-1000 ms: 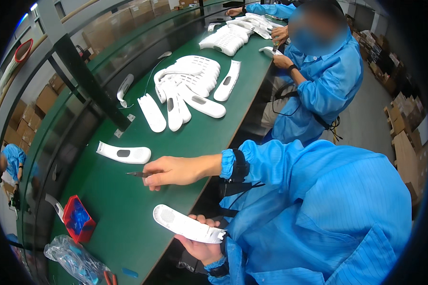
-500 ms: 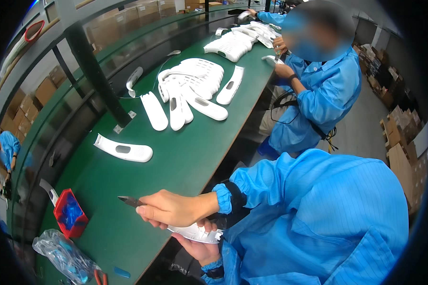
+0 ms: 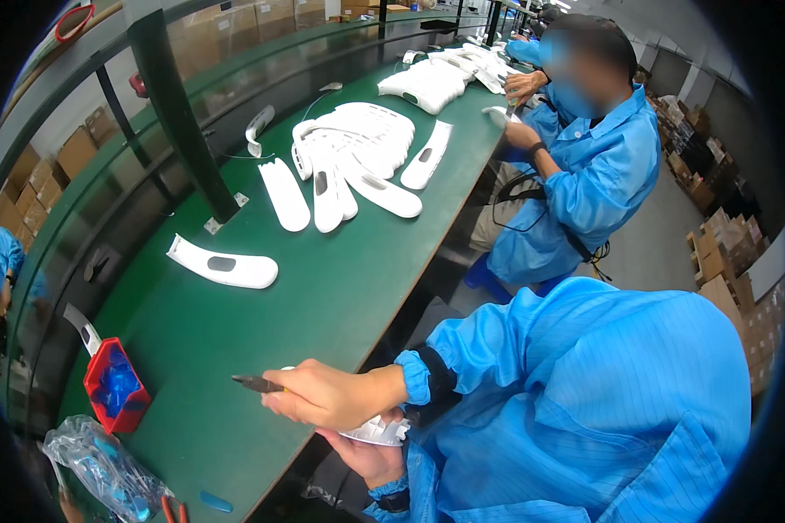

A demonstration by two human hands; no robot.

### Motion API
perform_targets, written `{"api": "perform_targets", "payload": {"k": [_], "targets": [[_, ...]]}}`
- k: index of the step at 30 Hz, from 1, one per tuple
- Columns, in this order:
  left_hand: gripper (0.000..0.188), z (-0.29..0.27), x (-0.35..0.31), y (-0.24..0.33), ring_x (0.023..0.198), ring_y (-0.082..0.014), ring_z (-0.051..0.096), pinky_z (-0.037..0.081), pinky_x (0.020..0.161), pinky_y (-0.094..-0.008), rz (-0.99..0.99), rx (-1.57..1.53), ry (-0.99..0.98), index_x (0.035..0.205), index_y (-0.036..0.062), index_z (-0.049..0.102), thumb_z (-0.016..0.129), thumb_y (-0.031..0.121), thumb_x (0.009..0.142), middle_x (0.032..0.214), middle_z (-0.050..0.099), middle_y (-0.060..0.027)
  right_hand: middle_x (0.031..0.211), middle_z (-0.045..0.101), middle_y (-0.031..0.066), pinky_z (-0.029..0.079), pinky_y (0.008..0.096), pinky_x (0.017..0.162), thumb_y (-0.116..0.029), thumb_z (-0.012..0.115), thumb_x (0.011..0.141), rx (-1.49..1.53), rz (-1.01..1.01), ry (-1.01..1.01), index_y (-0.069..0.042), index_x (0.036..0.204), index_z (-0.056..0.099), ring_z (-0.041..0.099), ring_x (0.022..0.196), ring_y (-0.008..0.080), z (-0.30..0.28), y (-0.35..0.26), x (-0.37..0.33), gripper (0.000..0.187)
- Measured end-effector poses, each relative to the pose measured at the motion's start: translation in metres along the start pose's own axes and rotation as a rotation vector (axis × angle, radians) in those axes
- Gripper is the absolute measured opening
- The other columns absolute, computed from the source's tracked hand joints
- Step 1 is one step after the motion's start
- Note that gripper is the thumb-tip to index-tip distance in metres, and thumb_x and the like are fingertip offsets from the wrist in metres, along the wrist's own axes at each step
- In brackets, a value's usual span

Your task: The worker utilizes a hand scraper tool to remove excess flash, burrs, or imperfections from molded white plastic component products along an assembly line bench.

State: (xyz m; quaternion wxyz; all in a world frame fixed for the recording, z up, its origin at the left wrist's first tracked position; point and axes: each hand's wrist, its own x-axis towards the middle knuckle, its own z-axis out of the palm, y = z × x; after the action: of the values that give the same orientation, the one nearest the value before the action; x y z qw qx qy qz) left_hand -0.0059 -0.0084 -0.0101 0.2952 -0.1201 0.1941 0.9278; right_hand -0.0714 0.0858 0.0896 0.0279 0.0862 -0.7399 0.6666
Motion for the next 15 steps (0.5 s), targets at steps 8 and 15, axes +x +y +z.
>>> {"api": "perform_targets", "payload": {"k": [8,15], "targets": [[0.066,-0.007,0.005,-0.006,0.080,-0.0291,0.065,0.053,0.061,-0.0412,0.091,0.177,0.051,0.136,0.0127,0.043,0.028,0.065,0.099,0.108,0.062,-0.0118,0.067,0.054,0.0085,0.047,0.0330,0.056,-0.021,0.046,0.102,-0.135,-0.126,0.056,-0.001,0.094,0.052,0.055,0.056,0.0259,0.002,0.009,-0.003,0.022],[0.065,0.003,0.004,0.000,0.079,-0.0281,0.064,0.052,0.064,-0.0408,0.055,0.097,0.071,0.134,0.0124,0.044,0.028,0.064,0.099,0.105,0.061,-0.0113,0.064,0.056,0.0129,0.046,0.0343,0.053,-0.024,0.048,0.102,-0.057,-0.080,0.150,0.003,0.092,0.050,0.056,0.054,0.0241,0.001,0.009,-0.001,0.029]]}}
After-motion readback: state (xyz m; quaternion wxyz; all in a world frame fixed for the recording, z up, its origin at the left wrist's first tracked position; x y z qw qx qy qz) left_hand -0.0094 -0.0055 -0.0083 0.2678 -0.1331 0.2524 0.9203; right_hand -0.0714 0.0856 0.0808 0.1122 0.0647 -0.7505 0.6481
